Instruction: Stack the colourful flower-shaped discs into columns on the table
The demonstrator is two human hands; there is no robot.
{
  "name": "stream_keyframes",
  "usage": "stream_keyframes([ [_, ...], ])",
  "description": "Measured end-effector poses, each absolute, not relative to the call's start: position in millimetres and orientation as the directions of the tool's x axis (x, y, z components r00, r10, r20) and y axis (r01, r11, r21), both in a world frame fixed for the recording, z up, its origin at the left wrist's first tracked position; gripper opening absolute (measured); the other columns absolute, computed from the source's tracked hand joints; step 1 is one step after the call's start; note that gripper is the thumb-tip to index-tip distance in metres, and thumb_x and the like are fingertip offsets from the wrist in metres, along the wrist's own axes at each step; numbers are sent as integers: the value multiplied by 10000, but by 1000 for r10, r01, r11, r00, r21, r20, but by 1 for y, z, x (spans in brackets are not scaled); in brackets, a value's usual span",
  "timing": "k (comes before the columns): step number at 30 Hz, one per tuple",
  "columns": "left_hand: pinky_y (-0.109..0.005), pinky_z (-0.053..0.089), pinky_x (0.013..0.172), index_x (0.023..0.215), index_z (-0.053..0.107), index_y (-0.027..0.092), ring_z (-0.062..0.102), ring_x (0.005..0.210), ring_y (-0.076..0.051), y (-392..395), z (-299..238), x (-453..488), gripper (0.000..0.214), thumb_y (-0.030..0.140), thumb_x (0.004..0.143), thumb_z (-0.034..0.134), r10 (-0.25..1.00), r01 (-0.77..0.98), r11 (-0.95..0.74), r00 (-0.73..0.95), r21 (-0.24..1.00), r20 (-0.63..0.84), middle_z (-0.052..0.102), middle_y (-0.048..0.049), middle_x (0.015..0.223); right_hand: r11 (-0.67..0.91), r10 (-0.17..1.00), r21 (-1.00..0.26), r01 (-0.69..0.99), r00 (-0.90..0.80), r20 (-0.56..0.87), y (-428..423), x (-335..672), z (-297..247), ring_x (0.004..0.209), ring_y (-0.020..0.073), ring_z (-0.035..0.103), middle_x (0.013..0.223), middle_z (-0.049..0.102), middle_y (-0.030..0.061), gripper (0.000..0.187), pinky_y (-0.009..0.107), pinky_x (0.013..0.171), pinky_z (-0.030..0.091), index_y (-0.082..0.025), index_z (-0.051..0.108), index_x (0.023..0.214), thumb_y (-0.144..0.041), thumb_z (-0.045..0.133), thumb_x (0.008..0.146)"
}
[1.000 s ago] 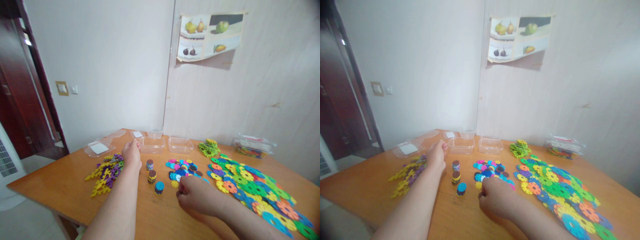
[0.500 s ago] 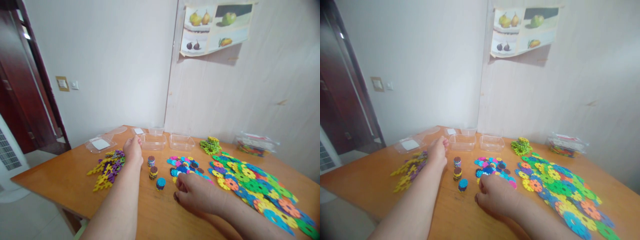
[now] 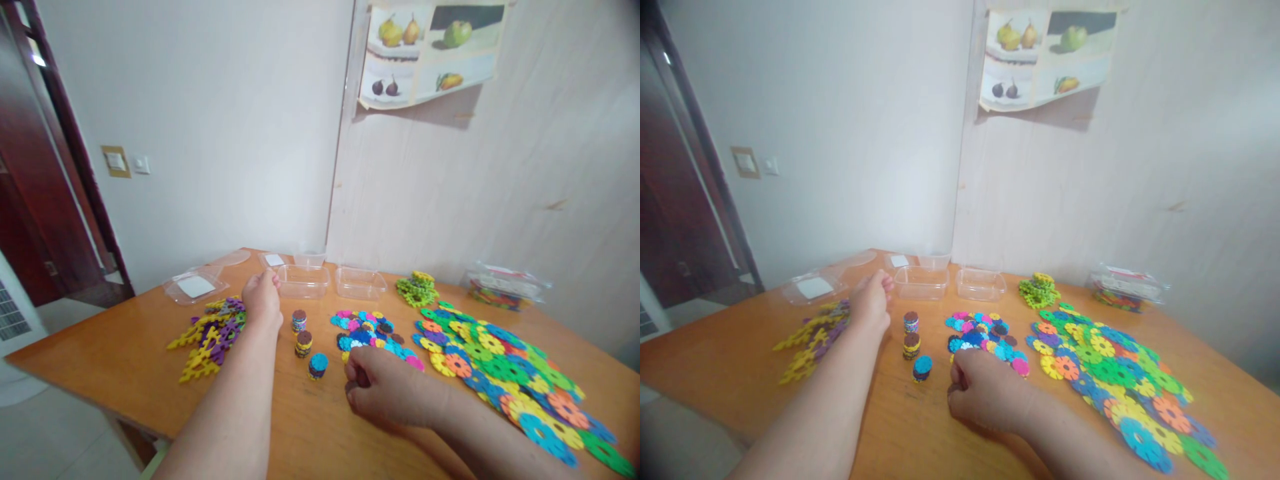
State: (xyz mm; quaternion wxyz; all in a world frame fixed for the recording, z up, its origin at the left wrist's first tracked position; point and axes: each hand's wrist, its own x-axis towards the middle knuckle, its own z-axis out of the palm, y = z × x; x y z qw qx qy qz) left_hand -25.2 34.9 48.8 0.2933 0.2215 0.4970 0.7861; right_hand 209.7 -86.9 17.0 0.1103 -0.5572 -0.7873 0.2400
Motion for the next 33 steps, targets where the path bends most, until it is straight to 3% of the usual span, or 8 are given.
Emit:
stream_keyframes([
  [4,-259,483,651,733,614,148,627,667,-131,35,49,-25,201,344,692,620,686,-243,-332,-726,912,56,667,-30,715,218,935,-647,731,-347,-77,-86,210,16,640,130,543,715,641,-23,120,216,514,334,-215,590,800,-195,645,696],
  [8,-258,485,646,738,615,148,632,667,-136,33,49,-24,200,338,681,629,685,-249,-341,-727,906,58,673,-34,714,34,924,-873,486,-347,-157,-82,201,27,532,102,536,653,645,-23,67,200,470,334,-207,526,780,-201,588,756],
  [11,-260,486,646,736,616,146,631,663,-135,32,49,-24,193,329,676,631,687,-252,-343,-725,905,58,674,-34,713,-59,930,-942,331,-325,-173,-77,190,36,489,110,566,610,646,-25,84,196,445,349,-208,519,811,-257,584,790],
  [16,-259,483,651,730,624,146,630,669,-132,31,50,-24,184,323,676,625,691,-248,-337,-720,908,60,682,-39,731,-77,946,-970,229,-289,-144,-72,171,39,464,100,568,630,672,-10,86,191,429,374,-198,535,776,-257,597,783],
  [26,-260,485,652,724,621,145,638,667,-137,34,48,-23,188,329,686,637,701,-264,-333,-711,905,51,675,-41,706,-76,960,-950,302,-236,-152,-71,161,25,397,82,469,495,572,-67,55,178,385,269,-208,521,811,-232,551,851],
  [33,-253,482,637,719,619,147,636,673,-141,32,49,-22,184,324,680,647,706,-270,-329,-706,905,46,676,-47,707,-66,960,-943,327,-236,-149,-72,157,20,394,81,446,494,560,-77,60,178,385,276,-213,522,818,-157,508,834],
])
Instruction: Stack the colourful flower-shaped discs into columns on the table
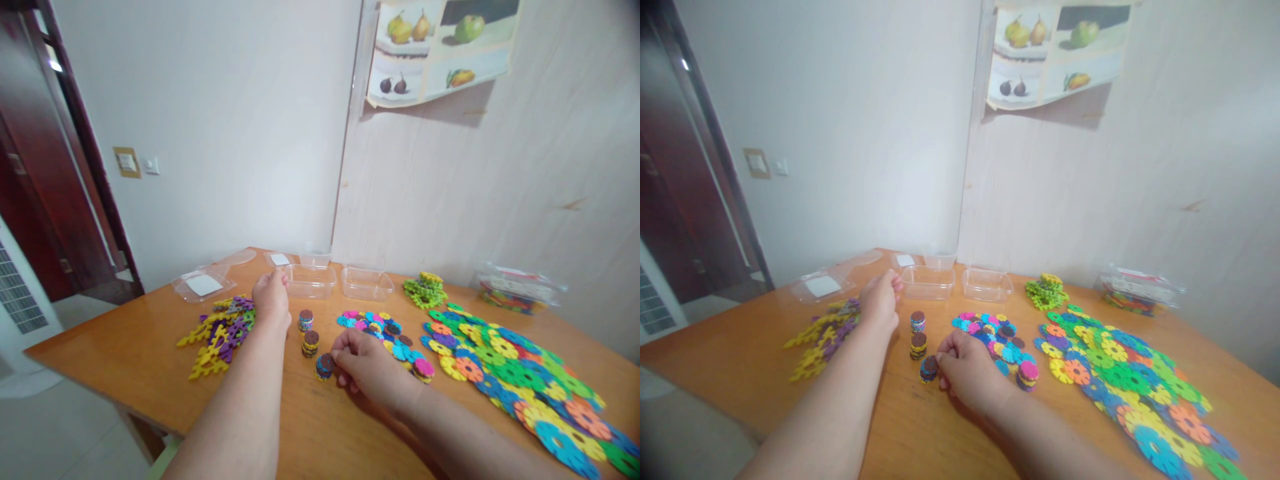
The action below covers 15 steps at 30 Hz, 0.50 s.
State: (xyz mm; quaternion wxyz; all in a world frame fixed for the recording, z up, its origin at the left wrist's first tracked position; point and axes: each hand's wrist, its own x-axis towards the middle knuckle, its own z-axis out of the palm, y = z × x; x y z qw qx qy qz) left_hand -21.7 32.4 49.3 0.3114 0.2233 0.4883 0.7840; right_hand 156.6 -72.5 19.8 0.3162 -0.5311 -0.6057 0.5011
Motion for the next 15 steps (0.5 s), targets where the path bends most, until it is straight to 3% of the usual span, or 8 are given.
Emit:
stream_keyframes([
  [6,-255,486,643,729,620,148,637,679,-140,31,50,-22,186,324,676,644,709,-264,-324,-703,908,48,677,-42,721,-59,957,-957,285,-257,-135,-73,156,18,421,92,476,503,557,-74,19,183,405,303,-217,519,817,-210,536,810],
  [9,-255,484,637,730,619,148,634,674,-139,31,50,-22,180,319,677,632,709,-258,-323,-703,911,52,675,-41,720,20,968,-962,272,-247,-50,-73,169,32,460,99,515,519,544,-68,47,190,433,347,-211,523,805,-246,555,803],
  [12,-260,484,629,724,614,150,631,664,-141,31,50,-22,184,327,676,631,707,-249,-320,-705,914,55,669,-39,707,47,989,-949,311,-151,-1,-68,194,55,439,98,475,537,529,-71,138,198,408,313,-215,556,851,-348,582,822],
  [15,-264,484,625,717,610,151,627,659,-143,30,52,-22,194,337,669,637,709,-242,-318,-702,917,61,664,-36,702,144,989,-922,360,-23,146,-60,224,72,523,112,530,609,559,-43,186,210,465,365,-204,565,833,-382,611,807],
])
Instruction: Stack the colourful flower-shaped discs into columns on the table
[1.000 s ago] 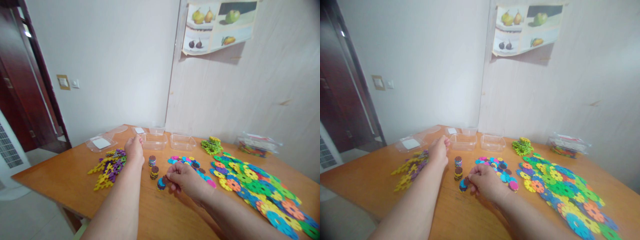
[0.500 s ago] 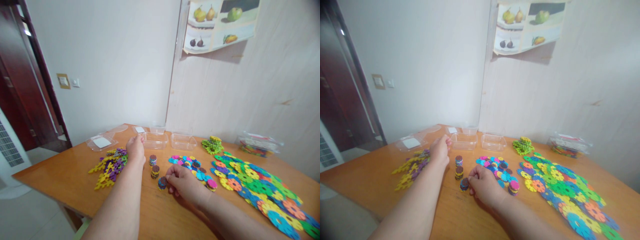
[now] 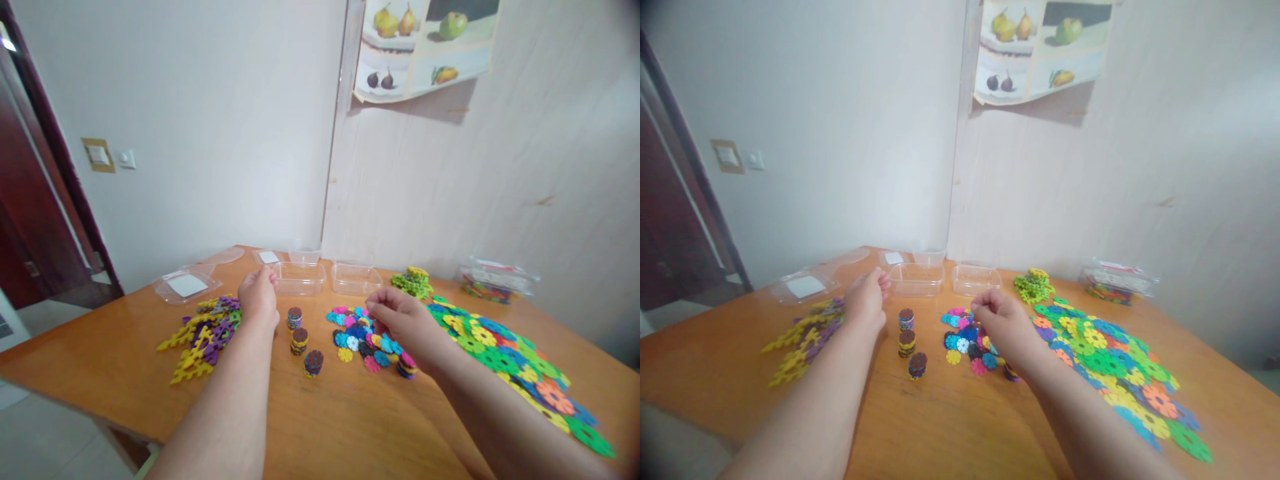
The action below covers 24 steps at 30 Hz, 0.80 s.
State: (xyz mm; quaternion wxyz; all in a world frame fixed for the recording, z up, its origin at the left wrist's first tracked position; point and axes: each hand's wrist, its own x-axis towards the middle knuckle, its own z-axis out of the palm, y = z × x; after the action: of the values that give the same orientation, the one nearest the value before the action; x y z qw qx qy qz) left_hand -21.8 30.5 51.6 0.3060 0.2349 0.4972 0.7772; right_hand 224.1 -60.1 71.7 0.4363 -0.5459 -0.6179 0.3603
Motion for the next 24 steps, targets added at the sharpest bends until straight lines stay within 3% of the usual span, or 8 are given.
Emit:
stream_keyframes([
  [4,-259,477,614,718,609,149,617,649,-138,30,53,-21,200,338,658,636,714,-245,-316,-698,917,59,661,-35,702,180,979,-801,570,-29,199,-54,254,71,597,137,547,663,595,-20,131,245,544,414,-199,608,798,-328,602,779],
  [10,-251,463,590,705,604,151,606,630,-134,31,54,-21,190,331,645,615,705,-241,-311,-707,919,54,647,-24,679,179,984,-591,787,-145,105,-48,272,63,649,155,567,705,666,2,139,253,577,392,-188,697,840,-255,592,779],
  [16,-252,459,588,698,605,156,605,616,-134,30,54,-20,193,338,634,615,702,-230,-318,-709,920,65,649,-20,672,199,980,-415,888,-178,88,-24,275,59,724,187,618,777,722,39,185,257,594,385,-183,745,886,-234,600,783],
  [24,-250,453,592,711,611,159,610,620,-135,32,51,-22,205,348,634,624,703,-211,-313,-707,926,77,665,-28,694,442,896,-228,867,-438,73,2,243,59,963,229,666,1099,740,105,317,283,792,446,-220,776,1087,-237,592,829],
])
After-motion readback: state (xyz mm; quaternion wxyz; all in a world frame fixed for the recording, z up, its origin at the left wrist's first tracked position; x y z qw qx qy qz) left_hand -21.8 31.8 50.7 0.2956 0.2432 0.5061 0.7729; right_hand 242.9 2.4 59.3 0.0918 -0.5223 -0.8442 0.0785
